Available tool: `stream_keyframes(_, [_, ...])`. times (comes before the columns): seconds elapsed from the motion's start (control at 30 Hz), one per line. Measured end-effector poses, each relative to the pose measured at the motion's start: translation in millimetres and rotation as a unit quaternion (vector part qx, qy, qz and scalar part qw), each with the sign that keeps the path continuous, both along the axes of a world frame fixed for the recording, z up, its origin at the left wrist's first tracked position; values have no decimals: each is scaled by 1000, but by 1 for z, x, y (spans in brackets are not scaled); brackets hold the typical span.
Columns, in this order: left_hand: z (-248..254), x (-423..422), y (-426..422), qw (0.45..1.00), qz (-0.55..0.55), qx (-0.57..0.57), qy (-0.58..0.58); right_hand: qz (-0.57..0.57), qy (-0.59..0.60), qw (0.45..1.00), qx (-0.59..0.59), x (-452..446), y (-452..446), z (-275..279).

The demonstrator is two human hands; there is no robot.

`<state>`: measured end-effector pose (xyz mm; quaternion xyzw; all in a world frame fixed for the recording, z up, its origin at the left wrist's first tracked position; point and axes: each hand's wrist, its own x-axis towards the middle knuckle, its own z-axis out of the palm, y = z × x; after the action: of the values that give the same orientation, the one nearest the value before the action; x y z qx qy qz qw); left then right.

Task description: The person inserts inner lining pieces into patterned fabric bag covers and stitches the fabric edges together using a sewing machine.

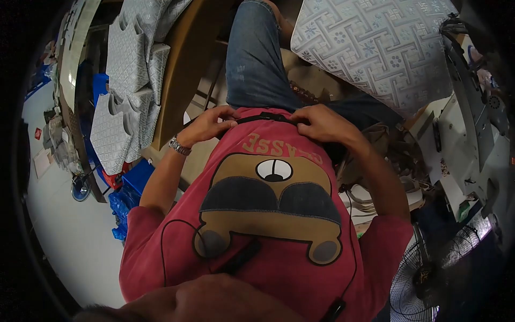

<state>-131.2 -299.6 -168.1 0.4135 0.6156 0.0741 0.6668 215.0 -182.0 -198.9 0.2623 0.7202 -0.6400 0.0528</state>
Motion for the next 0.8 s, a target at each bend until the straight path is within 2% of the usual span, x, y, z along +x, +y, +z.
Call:
stream_keyframes(0.03, [2,-2,0,998,14,-55,-4,-7,-25,999,-22,-2,0,5])
stream_keyframes(0.13, [-11,-16,-15,992,91,-43,-70,-26,-50,996,-73,-2,-3,-1])
stream_keyframes(0.33, [-5,-22,-23,993,88,-55,-50,-39,-69,988,-135,-3,2,-3])
stream_keyframes(0.4, [-25,-29,-36,993,97,-24,-68,-33,-74,986,-143,-7,2,2])
stream_keyframes(0.47, [-34,-33,-43,991,105,8,-86,-59,-78,993,-68,-17,4,16])
stream_keyframes(0.5, [-34,-34,-46,995,89,6,-50,-54,-77,993,-68,-24,3,15])
stream_keyframes(0.57, [-31,-37,-49,997,76,3,-12,-78,-2,996,35,-41,3,14])
stream_keyframes(0.6, [-27,-38,-50,997,59,-43,-13,-74,0,997,35,-54,4,14])
stream_keyframes(0.7, [-33,-42,-56,988,71,-133,-30,-31,63,996,54,-100,2,13])
stream_keyframes(0.73, [-40,-43,-61,979,94,-176,-44,30,58,996,69,-118,0,8])
stream_keyframes(0.77, [-50,-41,-71,978,99,-176,-45,92,52,991,83,-133,-3,3])
stream_keyframes(0.8, [-62,-40,-81,974,151,-152,-71,97,53,990,83,-144,-7,-3])
